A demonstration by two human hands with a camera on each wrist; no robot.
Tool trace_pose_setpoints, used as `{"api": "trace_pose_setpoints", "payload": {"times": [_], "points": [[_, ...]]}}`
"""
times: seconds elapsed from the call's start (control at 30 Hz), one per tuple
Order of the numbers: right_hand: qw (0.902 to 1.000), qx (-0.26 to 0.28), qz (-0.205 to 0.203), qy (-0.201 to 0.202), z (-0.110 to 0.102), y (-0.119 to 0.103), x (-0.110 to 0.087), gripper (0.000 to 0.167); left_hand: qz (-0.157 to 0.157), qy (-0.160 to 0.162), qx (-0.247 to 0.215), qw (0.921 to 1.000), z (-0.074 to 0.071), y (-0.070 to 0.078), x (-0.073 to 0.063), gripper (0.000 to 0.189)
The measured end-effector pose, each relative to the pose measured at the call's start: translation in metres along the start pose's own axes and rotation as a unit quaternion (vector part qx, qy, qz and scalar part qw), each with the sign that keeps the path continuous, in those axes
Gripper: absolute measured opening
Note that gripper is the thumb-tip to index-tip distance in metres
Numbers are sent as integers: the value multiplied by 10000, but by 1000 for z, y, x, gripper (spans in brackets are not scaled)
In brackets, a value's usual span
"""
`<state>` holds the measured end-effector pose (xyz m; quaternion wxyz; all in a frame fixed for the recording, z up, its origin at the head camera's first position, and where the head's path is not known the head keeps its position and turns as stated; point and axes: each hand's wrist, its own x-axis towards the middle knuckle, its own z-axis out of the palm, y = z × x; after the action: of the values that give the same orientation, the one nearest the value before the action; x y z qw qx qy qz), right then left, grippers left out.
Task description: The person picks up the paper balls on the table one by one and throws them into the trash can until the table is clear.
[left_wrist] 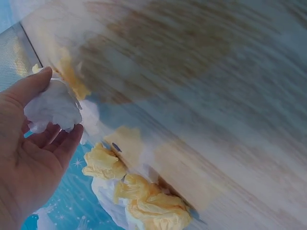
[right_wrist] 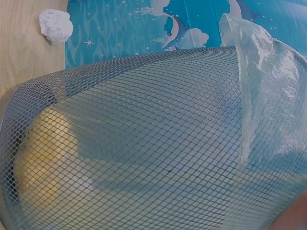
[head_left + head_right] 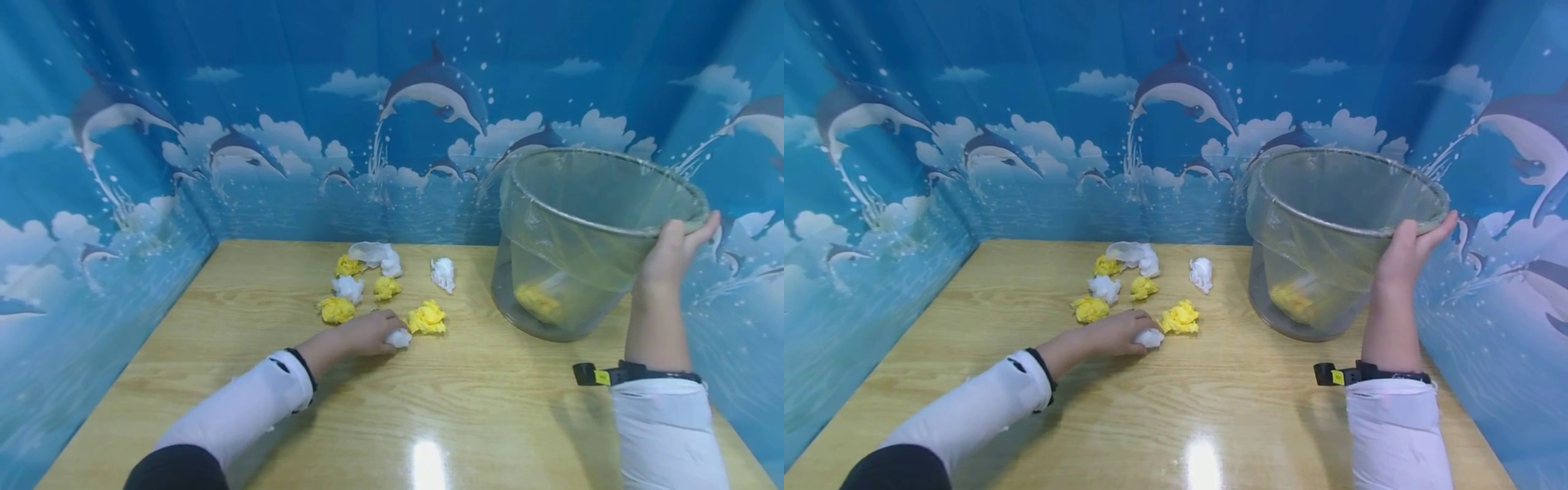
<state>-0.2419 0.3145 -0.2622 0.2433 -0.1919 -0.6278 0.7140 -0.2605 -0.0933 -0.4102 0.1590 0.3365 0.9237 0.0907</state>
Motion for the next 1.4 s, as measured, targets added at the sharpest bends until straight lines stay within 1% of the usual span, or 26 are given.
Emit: {"api": "trace_pose_setpoints", "payload": {"times": [0.2, 0.37, 0.6, 0.73, 0.93, 1.07, 1.23, 1.4], "points": [[10000, 11, -18, 30, 0, 1, 1, 69, -80, 151, -241, 9996, -5, -2, 1, 54], [10000, 34, -38, 35, 1, 0, 0, 69, -59, 248, -241, 9994, -14, -2, 2, 51], [10000, 50, -59, -22, 1, -1, -1, 69, -157, 366, -459, 9982, -27, 2, 2, 52], [9999, 53, -101, -1, 1, 0, 0, 68, -22, 543, -440, 9976, -34, 5, 5, 51], [9999, 2, -98, 30, 0, 1, 0, 68, 208, 843, -338, 9957, -45, 11, 16, 50], [9999, 28, -139, 6, 0, 3, -1, 68, 252, 1001, -376, 9939, -58, 17, 23, 52], [9999, 60, -109, 37, 1, 2, -1, 68, 150, 1197, -511, 9914, -77, 26, 28, 54], [9999, 92, -30, 45, 1, 1, 1, 68, -173, 1459, -727, 9865, -90, 34, 33, 55]]}}
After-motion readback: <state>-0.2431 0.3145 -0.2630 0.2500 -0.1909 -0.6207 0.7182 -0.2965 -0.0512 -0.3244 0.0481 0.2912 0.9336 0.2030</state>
